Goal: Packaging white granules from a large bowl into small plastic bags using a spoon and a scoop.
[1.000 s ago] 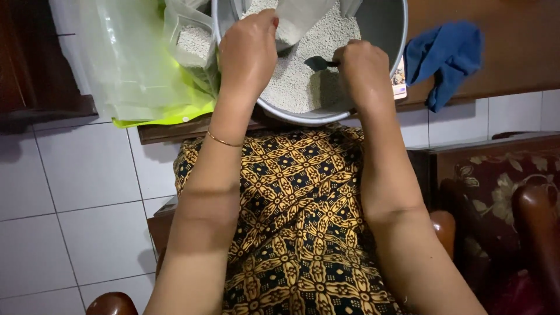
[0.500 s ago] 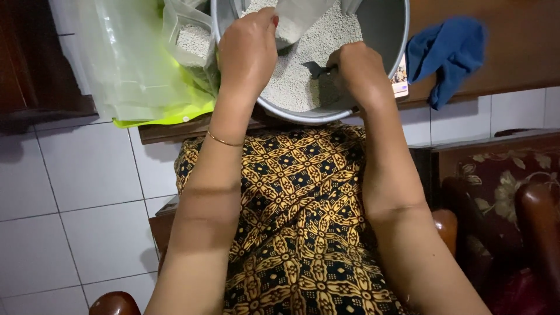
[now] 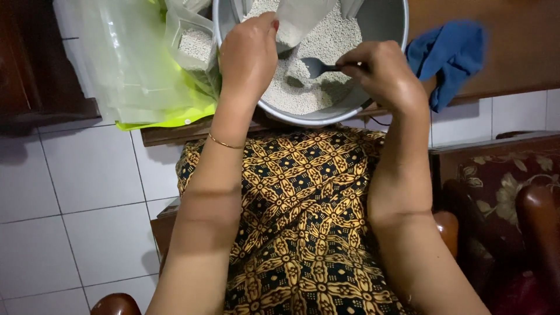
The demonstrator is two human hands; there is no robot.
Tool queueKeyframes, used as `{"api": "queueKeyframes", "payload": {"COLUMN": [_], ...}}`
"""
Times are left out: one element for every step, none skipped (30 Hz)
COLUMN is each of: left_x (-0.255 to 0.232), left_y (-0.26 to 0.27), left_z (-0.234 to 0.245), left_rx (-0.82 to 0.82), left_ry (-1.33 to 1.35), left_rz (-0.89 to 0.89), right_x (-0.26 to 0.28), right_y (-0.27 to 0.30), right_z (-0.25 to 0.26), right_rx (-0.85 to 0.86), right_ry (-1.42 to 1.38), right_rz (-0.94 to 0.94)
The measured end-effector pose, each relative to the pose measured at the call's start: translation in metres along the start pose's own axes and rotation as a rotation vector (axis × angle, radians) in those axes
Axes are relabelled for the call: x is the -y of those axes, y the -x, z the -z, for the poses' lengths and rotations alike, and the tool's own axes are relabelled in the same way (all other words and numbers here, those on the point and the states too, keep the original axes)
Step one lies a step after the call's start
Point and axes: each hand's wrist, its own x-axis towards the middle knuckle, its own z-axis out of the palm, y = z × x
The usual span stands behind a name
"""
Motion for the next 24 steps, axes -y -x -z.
{"api": "queueKeyframes", "payload": {"left_x": [0.000,0.000,-0.001,-0.002,-0.002,-0.003,-0.004,-0.004,-0.005,-0.005,-0.005,-0.005,-0.005,-0.005,-0.006,-0.007,-0.007,-0.007,-0.007,-0.007,-0.007,-0.007,-0.007,-0.007], "left_y": [0.000,0.000,-0.001,-0.001,-0.002,-0.002,-0.002,-0.002,-0.002,-0.003,-0.002,-0.002,-0.002,-0.002,-0.002,-0.002,-0.002,-0.002,-0.002,-0.002,-0.002,-0.001,-0.001,-0.001], "left_z": [0.000,0.000,0.000,0.001,0.001,0.002,0.002,0.003,0.003,0.003,0.004,0.003,0.003,0.003,0.003,0.004,0.005,0.005,0.004,0.004,0.004,0.004,0.004,0.005], "left_rx": [0.009,0.017,0.019,0.011,0.004,0.005,0.007,0.010,0.009,0.020,0.031,0.031,0.030,0.030,0.029,0.032,0.035,0.033,0.035,0.037,0.038,0.026,0.014,0.015], "left_ry": [-0.014,-0.029,-0.028,-0.022,-0.015,-0.014,-0.001,0.013,0.013,0.012,0.011,0.010,0.028,0.046,0.046,0.051,0.057,0.056,0.059,0.063,0.062,0.062,0.062,0.061], "left_rz": [0.010,0.020,0.019,0.009,-0.003,-0.005,-0.005,-0.005,-0.007,0.005,0.019,0.018,0.014,0.011,0.010,0.013,0.017,0.016,0.005,-0.007,-0.005,-0.021,-0.038,-0.037], "right_x": [0.002,0.003,0.008,0.013,0.018,0.023,0.027,0.032,0.031,0.029,0.028,0.032,0.035,0.039,0.037,0.035,0.033,0.039,0.046,0.052,0.055,0.058,0.061,0.065], "right_y": [0.004,0.009,0.015,0.021,0.026,0.033,0.040,0.047,0.052,0.057,0.062,0.065,0.068,0.071,0.072,0.072,0.073,0.067,0.062,0.057,0.051,0.045,0.039,0.031], "right_z": [0.005,0.010,0.017,0.023,0.030,0.036,0.041,0.047,0.051,0.055,0.059,0.062,0.065,0.068,0.068,0.068,0.068,0.068,0.067,0.066,0.063,0.061,0.058,0.052], "right_rx": [-0.019,-0.039,-0.040,-0.072,-0.105,-0.107,-0.149,-0.192,-0.193,-0.247,-0.300,-0.301,-0.356,-0.410,-0.411,-0.460,-0.507,-0.508,-0.524,-0.541,-0.540,-0.581,-0.621,-0.621], "right_ry": [-0.005,-0.010,-0.011,-0.024,-0.037,-0.037,0.001,0.039,0.040,0.005,-0.031,-0.031,-0.007,0.018,0.017,0.112,0.206,0.206,0.236,0.266,0.265,0.362,0.459,0.458], "right_rz": [0.001,0.001,0.000,0.011,0.022,0.020,0.020,0.020,0.020,0.047,0.073,0.074,0.078,0.081,0.082,0.111,0.142,0.144,0.151,0.159,0.159,0.158,0.158,0.158]}}
